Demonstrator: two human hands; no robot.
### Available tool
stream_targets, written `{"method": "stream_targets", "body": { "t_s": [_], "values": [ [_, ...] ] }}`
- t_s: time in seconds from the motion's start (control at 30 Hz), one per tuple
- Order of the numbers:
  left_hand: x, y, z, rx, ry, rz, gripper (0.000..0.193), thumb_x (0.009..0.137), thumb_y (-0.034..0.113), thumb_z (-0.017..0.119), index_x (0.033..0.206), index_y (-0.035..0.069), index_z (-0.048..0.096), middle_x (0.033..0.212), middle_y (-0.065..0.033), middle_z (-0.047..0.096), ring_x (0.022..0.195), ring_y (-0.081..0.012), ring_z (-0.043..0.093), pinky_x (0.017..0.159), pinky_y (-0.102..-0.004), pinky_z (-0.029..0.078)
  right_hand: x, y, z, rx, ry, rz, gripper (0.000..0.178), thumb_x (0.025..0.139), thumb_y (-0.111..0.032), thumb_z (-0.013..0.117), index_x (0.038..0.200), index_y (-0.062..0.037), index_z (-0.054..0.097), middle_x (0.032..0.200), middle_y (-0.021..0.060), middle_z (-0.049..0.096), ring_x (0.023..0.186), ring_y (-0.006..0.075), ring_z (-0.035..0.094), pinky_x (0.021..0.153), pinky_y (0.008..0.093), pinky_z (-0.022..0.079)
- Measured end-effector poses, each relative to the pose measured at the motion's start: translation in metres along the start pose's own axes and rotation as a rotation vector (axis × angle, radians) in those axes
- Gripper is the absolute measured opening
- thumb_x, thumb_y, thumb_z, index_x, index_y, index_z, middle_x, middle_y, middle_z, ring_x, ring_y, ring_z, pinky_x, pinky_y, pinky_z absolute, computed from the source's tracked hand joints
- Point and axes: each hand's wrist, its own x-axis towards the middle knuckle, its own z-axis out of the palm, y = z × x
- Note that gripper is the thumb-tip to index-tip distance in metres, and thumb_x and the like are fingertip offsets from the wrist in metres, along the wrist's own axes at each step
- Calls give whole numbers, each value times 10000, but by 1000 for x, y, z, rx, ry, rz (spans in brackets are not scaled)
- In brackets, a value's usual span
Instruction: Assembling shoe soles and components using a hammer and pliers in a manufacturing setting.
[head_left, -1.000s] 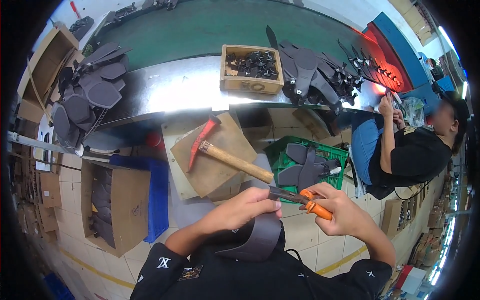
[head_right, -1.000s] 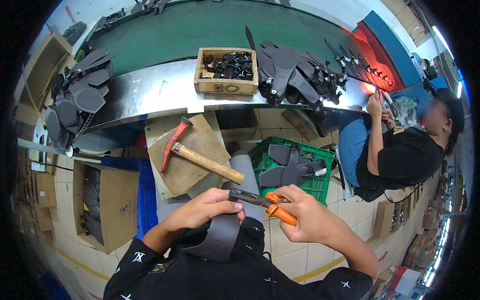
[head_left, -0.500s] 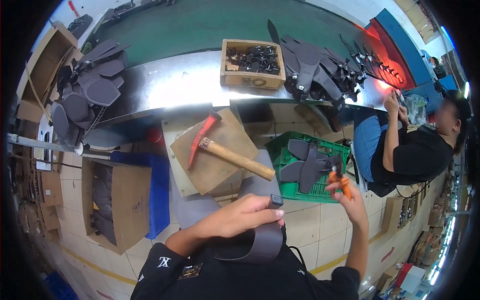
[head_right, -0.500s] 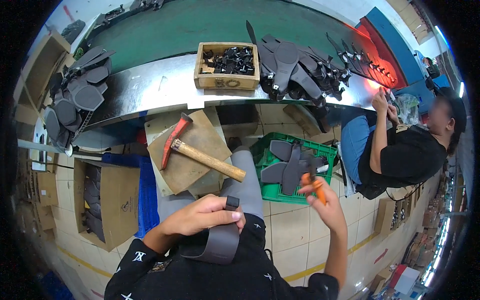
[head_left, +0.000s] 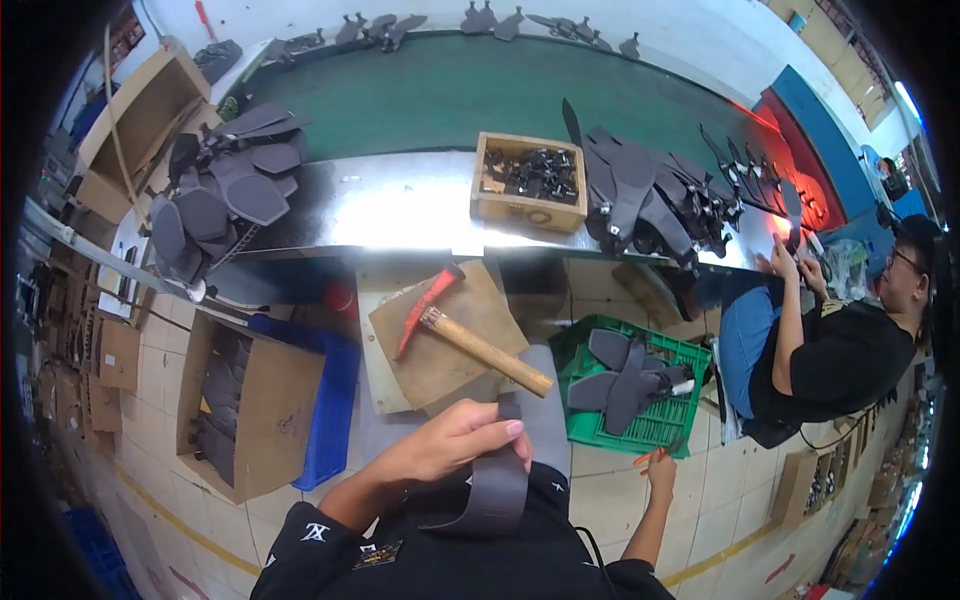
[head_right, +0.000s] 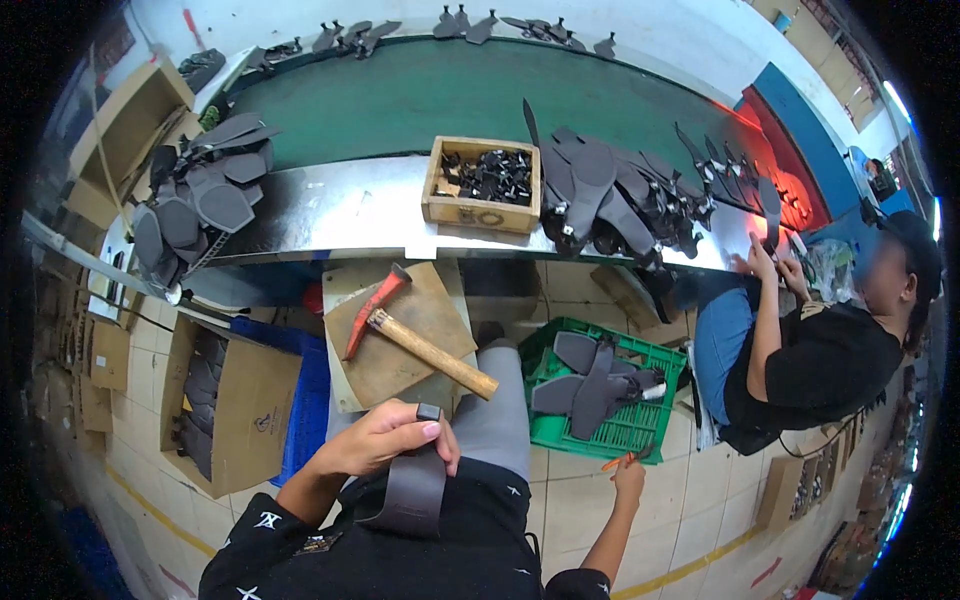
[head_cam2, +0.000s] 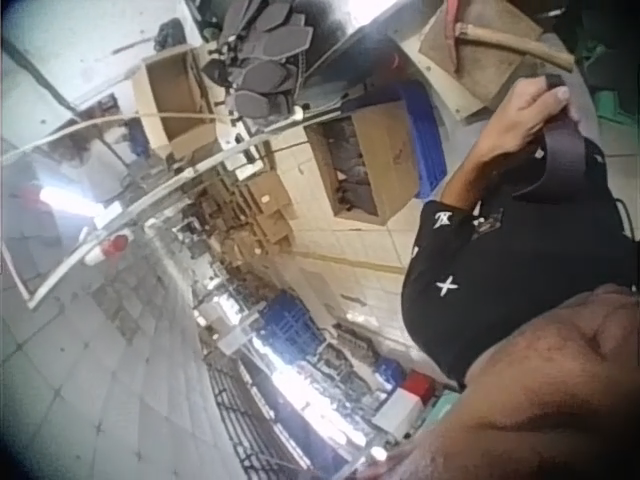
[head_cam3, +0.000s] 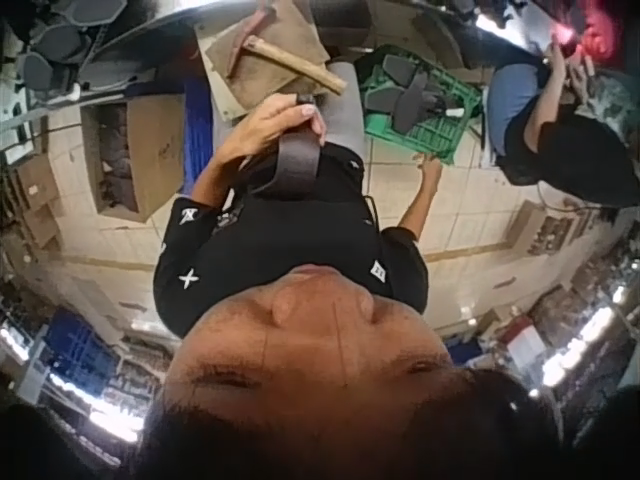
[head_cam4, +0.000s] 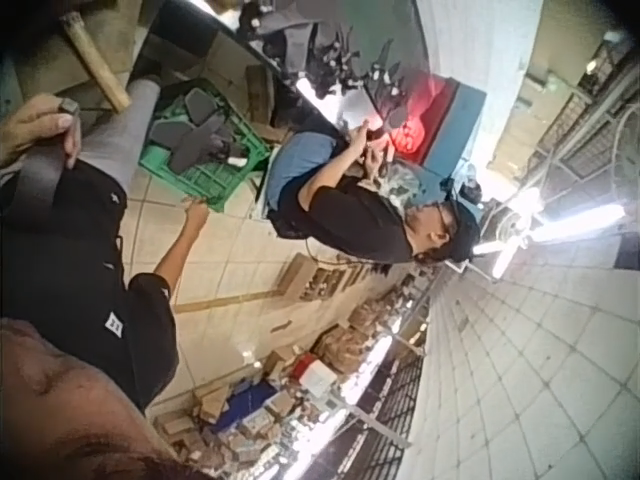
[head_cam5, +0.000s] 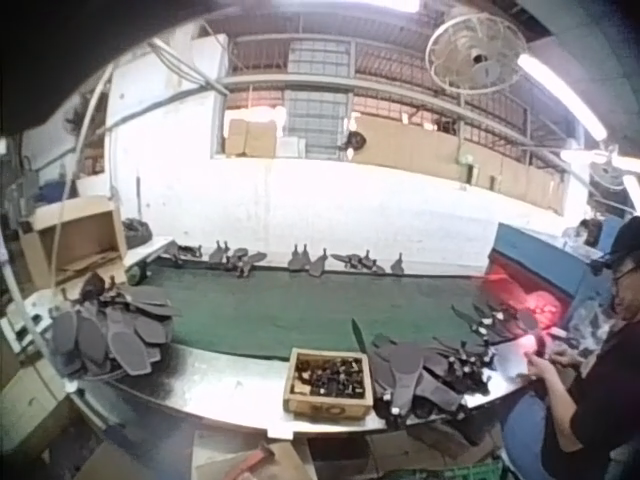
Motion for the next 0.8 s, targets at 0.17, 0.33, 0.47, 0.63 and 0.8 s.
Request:
{"method": "stream_targets", "body": {
  "t_s": [0.17, 0.33, 0.47, 0.63, 0.8],
  "values": [
    [-14, -10, -11, -49, 62, -55, 351, 1041, 223, 427, 903, -27, 631, 917, -161, 687, 916, -236, 644, 863, -343, 483, -20, -56, -3, -242, 306, -183, 343, 934, -302, 583, 987, 31, 644, 932, 232, 687, 826, 394, 684, 761, 496, 532],
    [-9, -6, -1, -63, 307, 61, 418, 1005, 323, 432, 862, -22, 618, 828, -176, 667, 794, -242, 630, 749, -332, 496, -26, -69, 20, 199, 461, -170, 344, 928, -212, 567, 1174, 17, 642, 1101, 229, 676, 1025, 373, 645, 897, 419, 495],
    [-19, -21, -26, -134, 435, 124, 420, 996, 346, 442, 816, -15, 559, 742, -203, 616, 691, -250, 587, 635, -325, 471, -34, -49, 70, 337, 700, 8, 275, 986, -203, 529, 1135, 6, 629, 1022, 206, 696, 889, 294, 676, 780, 383, 520],
    [17, -32, -17, 27, 229, -45, 417, 998, 357, 452, 821, -8, 546, 744, -193, 609, 679, -240, 580, 633, -322, 467, -108, 115, 177, 589, 796, 349, 225, 925, -143, 561, 1055, 35, 604, 849, 183, 665, 759, 302, 649, 685, 384, 509],
    [13, -40, -5, 295, 439, 5, 417, 997, 373, 466, 821, 8, 563, 769, -165, 625, 701, -228, 599, 654, -314, 471, -183, 189, 277, 946, -173, 833, 282, 901, -235, 535, 927, 41, 586, 779, 166, 655, 651, 295, 661, 516, 441, 527]
  ]
}}
